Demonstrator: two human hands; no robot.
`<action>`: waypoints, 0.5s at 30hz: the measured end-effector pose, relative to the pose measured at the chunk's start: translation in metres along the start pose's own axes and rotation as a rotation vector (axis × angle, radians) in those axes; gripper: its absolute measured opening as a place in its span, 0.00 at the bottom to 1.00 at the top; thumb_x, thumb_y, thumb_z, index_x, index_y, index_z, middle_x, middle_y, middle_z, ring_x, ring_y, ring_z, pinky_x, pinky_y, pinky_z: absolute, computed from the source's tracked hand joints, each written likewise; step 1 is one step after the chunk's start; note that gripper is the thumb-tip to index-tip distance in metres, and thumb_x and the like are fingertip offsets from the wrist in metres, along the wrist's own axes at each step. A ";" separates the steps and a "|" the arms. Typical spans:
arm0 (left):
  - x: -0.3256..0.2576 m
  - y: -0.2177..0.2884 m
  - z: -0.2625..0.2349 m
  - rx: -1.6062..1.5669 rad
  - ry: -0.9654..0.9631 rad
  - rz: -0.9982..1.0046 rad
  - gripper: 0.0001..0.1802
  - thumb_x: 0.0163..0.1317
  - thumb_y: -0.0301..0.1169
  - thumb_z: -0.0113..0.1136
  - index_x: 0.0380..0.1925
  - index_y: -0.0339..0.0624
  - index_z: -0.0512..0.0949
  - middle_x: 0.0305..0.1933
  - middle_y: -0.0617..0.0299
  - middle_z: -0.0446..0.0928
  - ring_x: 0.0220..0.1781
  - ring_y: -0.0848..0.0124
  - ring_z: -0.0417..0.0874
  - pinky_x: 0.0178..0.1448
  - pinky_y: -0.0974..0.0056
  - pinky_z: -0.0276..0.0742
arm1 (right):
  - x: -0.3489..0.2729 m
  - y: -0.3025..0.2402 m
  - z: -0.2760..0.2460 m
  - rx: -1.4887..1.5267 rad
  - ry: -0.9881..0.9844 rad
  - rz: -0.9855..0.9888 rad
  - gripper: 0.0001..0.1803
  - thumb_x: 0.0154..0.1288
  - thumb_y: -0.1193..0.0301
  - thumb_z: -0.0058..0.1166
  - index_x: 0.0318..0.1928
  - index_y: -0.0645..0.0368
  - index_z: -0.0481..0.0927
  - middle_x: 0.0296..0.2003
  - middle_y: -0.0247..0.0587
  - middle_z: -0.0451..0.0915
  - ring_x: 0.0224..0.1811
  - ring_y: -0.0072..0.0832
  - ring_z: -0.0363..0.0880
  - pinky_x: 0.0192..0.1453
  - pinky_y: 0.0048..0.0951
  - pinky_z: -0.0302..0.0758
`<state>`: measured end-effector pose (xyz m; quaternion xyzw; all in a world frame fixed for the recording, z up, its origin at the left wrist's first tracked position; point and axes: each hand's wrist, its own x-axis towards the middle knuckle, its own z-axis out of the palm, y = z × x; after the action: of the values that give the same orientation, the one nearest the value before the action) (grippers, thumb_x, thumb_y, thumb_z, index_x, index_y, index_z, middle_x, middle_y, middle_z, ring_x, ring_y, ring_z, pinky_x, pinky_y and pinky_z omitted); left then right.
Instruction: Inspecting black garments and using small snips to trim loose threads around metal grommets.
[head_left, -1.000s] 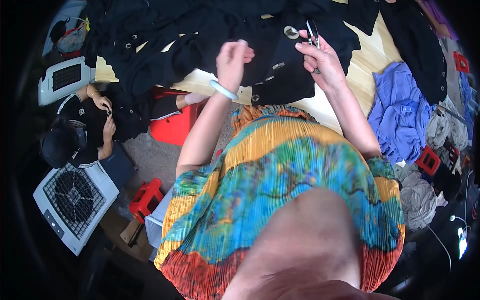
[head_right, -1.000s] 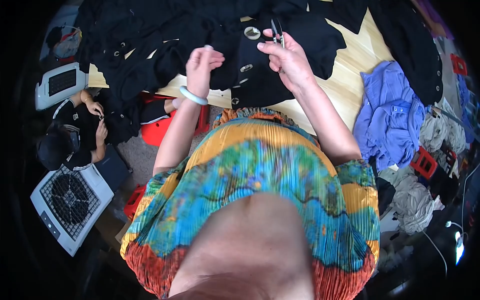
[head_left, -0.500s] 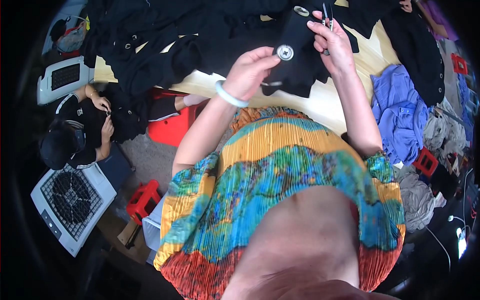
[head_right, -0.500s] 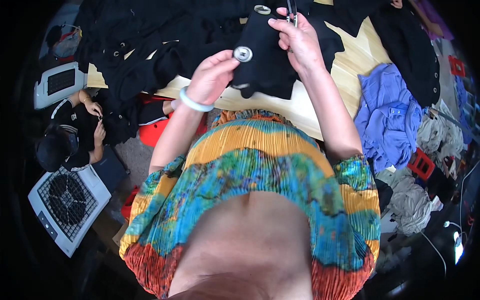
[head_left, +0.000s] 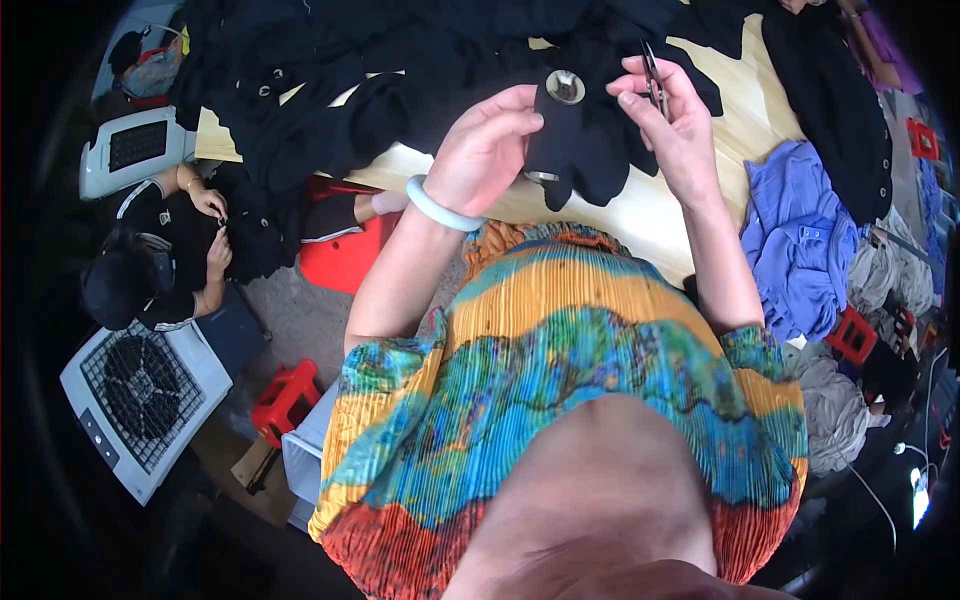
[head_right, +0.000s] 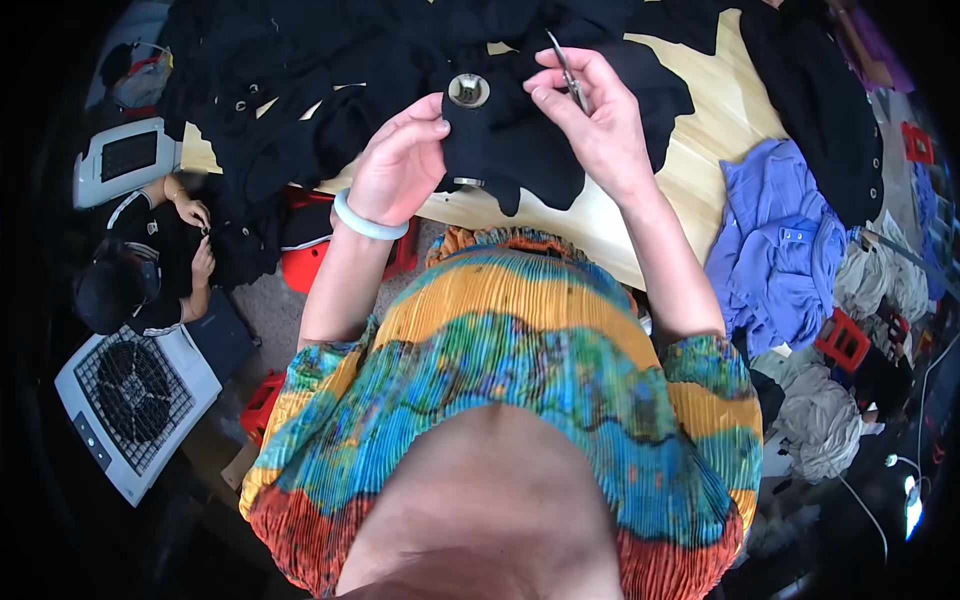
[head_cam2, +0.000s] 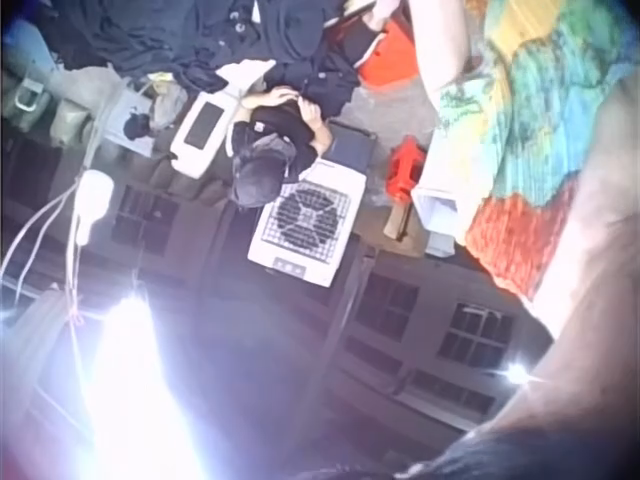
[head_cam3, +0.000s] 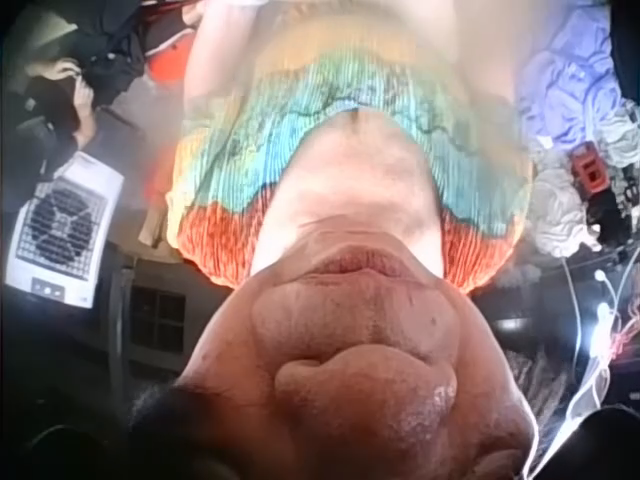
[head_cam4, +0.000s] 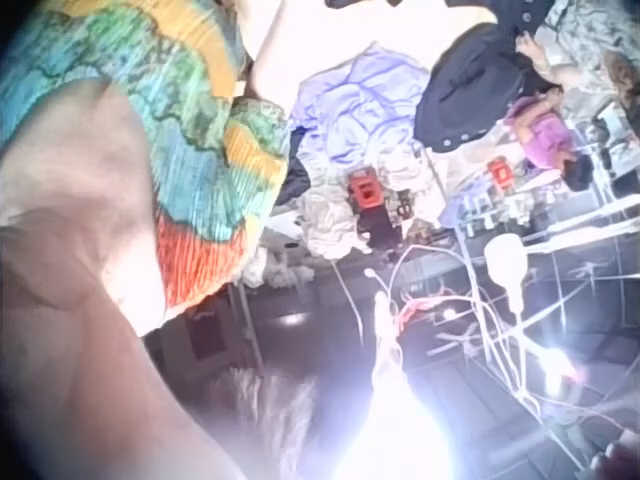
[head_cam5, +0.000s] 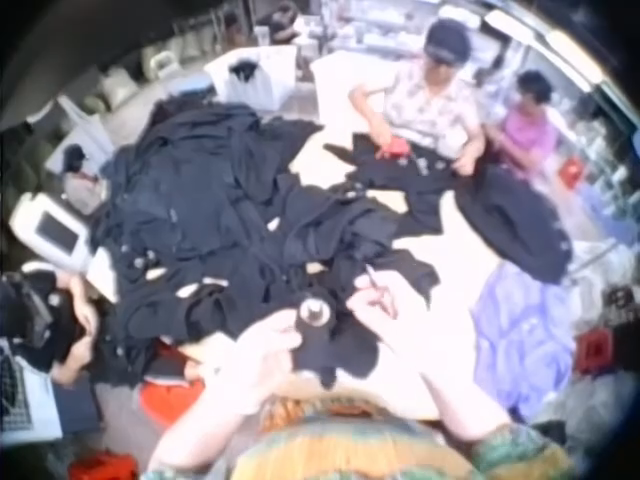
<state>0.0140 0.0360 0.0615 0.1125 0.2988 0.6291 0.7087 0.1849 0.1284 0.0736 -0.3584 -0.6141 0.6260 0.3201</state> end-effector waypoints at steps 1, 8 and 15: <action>0.001 -0.002 -0.004 0.025 -0.016 -0.001 0.12 0.53 0.20 0.48 0.39 0.35 0.72 0.38 0.60 0.74 0.42 0.73 0.74 0.51 0.70 0.68 | 0.000 0.000 0.002 0.024 -0.028 -0.029 0.17 0.56 0.77 0.50 0.48 0.62 0.67 0.35 0.30 0.75 0.37 0.12 0.69 0.43 0.14 0.65; -0.002 0.006 0.001 -0.050 -0.064 -0.133 0.13 0.52 0.19 0.48 0.40 0.33 0.71 0.40 0.59 0.74 0.43 0.71 0.76 0.51 0.67 0.70 | 0.005 0.002 0.018 0.104 -0.305 -0.079 0.29 0.49 0.81 0.48 0.55 0.59 0.61 0.51 0.33 0.68 0.45 0.13 0.64 0.44 0.12 0.63; -0.002 0.009 -0.005 -0.032 0.017 -0.095 0.12 0.54 0.20 0.50 0.40 0.36 0.72 0.38 0.59 0.75 0.42 0.72 0.76 0.49 0.69 0.71 | 0.004 0.008 0.020 0.170 -0.176 0.201 0.22 0.51 0.76 0.56 0.48 0.57 0.68 0.32 0.26 0.69 0.25 0.09 0.65 0.26 0.12 0.64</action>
<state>0.0039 0.0352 0.0630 0.0816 0.2995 0.6005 0.7369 0.1665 0.1208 0.0652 -0.3336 -0.5457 0.7336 0.2297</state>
